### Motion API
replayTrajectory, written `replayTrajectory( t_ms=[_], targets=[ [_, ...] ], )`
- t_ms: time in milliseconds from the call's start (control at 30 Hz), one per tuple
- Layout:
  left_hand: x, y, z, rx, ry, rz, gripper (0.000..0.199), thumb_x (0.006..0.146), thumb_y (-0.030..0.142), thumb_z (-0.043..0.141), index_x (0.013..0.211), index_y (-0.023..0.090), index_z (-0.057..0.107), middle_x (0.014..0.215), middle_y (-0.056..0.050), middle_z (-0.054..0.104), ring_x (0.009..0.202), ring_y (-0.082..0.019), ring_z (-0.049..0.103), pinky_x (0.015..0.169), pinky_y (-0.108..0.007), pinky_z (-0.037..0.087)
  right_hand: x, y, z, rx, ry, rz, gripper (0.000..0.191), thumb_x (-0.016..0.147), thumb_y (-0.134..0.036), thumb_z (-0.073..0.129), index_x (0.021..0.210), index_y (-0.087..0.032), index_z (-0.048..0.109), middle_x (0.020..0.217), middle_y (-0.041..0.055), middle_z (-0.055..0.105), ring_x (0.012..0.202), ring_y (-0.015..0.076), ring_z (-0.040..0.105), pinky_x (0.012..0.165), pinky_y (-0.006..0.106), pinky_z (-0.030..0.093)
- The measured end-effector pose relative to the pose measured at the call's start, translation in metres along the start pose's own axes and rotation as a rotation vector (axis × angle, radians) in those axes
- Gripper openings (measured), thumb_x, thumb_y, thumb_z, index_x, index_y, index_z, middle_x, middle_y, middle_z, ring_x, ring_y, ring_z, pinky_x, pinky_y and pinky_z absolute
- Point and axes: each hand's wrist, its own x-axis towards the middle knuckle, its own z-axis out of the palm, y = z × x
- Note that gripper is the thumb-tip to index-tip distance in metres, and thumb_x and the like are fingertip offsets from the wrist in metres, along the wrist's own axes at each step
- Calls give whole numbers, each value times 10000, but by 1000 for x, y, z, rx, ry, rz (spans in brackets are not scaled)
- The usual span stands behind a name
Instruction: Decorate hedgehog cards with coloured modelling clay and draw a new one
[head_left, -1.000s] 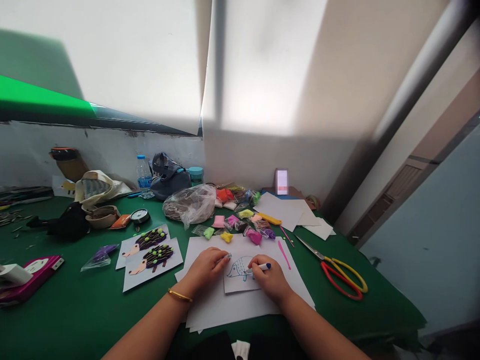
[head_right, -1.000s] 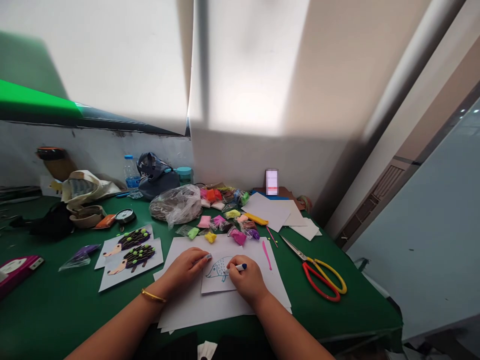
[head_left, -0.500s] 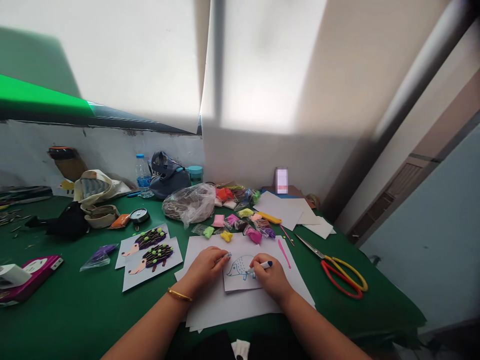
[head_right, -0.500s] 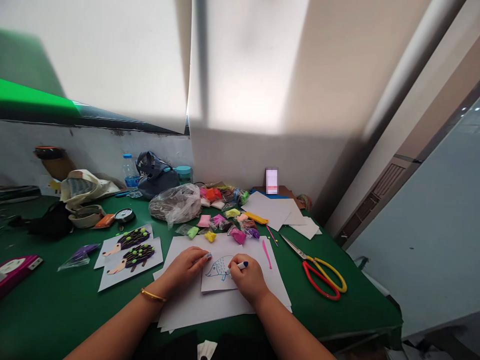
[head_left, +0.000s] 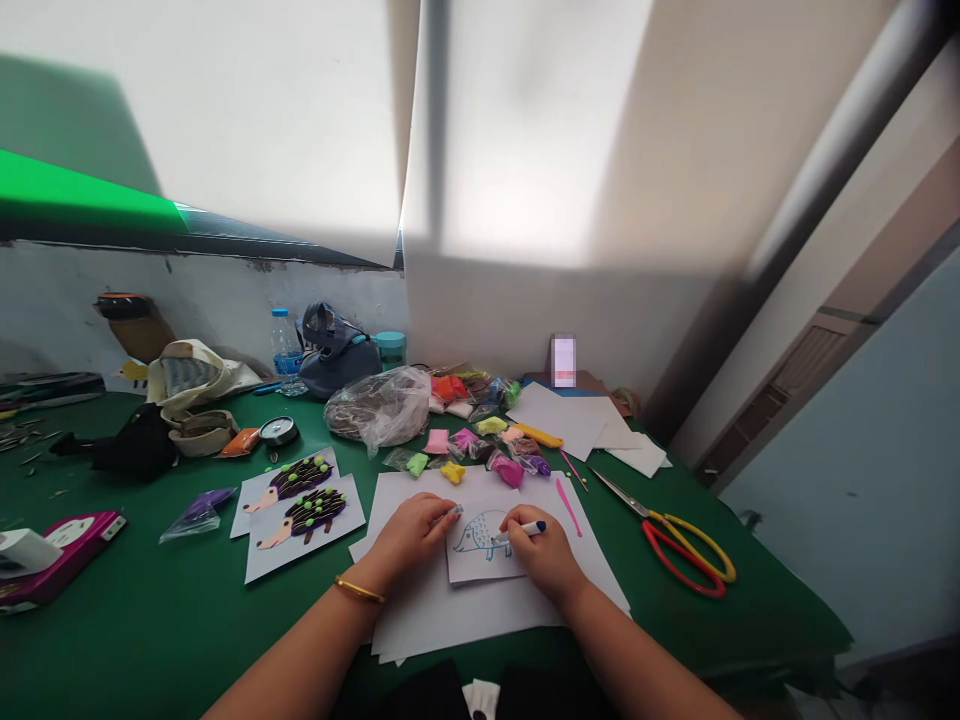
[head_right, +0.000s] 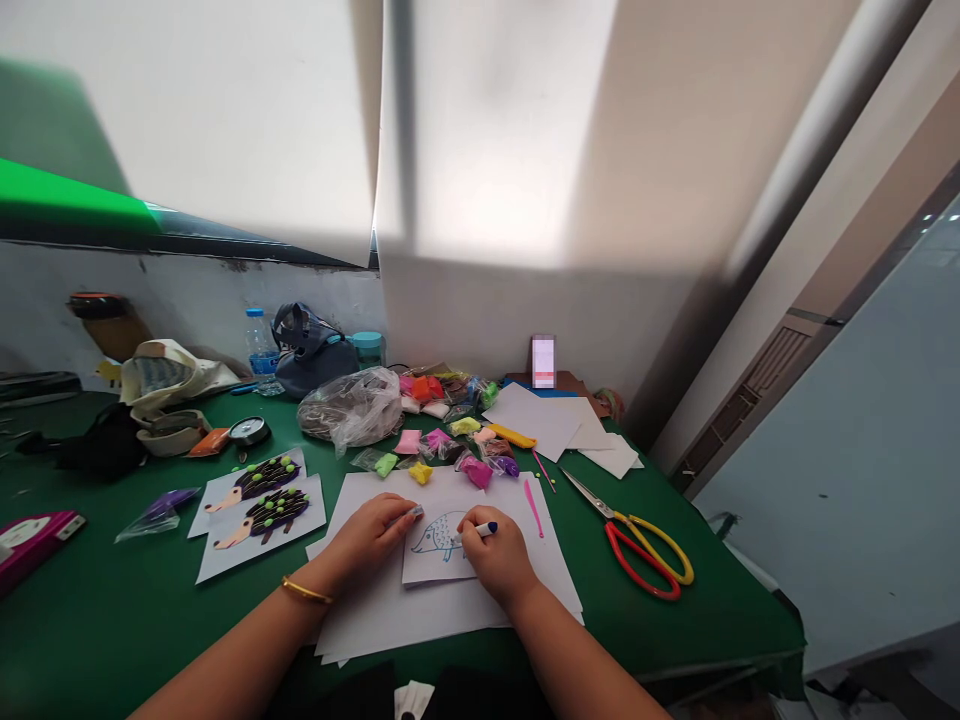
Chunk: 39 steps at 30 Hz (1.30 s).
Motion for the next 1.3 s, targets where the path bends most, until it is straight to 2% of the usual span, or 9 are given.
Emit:
replayTrajectory(
  t_ms=[233, 433, 800, 1000, 1300],
  targets=[
    [-1, 0, 1, 0, 15, -3, 369, 978, 433, 387, 917, 212, 676, 918, -68, 689, 900, -222, 594, 801, -313, 436, 1, -1, 0, -7, -5, 39, 232, 801, -236, 442, 669, -206, 631, 705, 13, 658, 727, 190, 604, 656, 272, 409],
    [0, -3, 2, 1, 13, 8, 369, 982, 435, 382, 947, 213, 674, 946, -71, 689, 926, -224, 592, 821, -319, 438, 0, -1, -1, 28, 36, 11, 231, 831, -259, 435, 720, -208, 631, 749, 16, 661, 754, 192, 606, 672, 272, 419],
    [-1, 0, 1, -17, 22, 3, 358, 977, 421, 389, 914, 215, 676, 909, -66, 687, 888, -218, 588, 802, -324, 439, 1, -1, -1, -11, 19, 28, 227, 818, -254, 443, 705, -212, 636, 743, 16, 672, 753, 198, 614, 672, 278, 423],
    [-1, -1, 2, -16, 15, -4, 353, 975, 424, 398, 937, 211, 677, 932, -71, 689, 912, -225, 587, 811, -329, 442, 2, -1, -1, -3, 18, -24, 251, 858, -285, 430, 780, -206, 655, 813, 28, 684, 814, 203, 620, 725, 283, 434],
    [-1, -1, 1, -14, 8, 0, 369, 980, 434, 382, 947, 215, 677, 929, -73, 685, 916, -226, 588, 814, -325, 443, 2, 3, 1, -13, 21, -18, 241, 845, -273, 443, 742, -207, 651, 790, 26, 683, 788, 200, 620, 696, 282, 435]
  ],
)
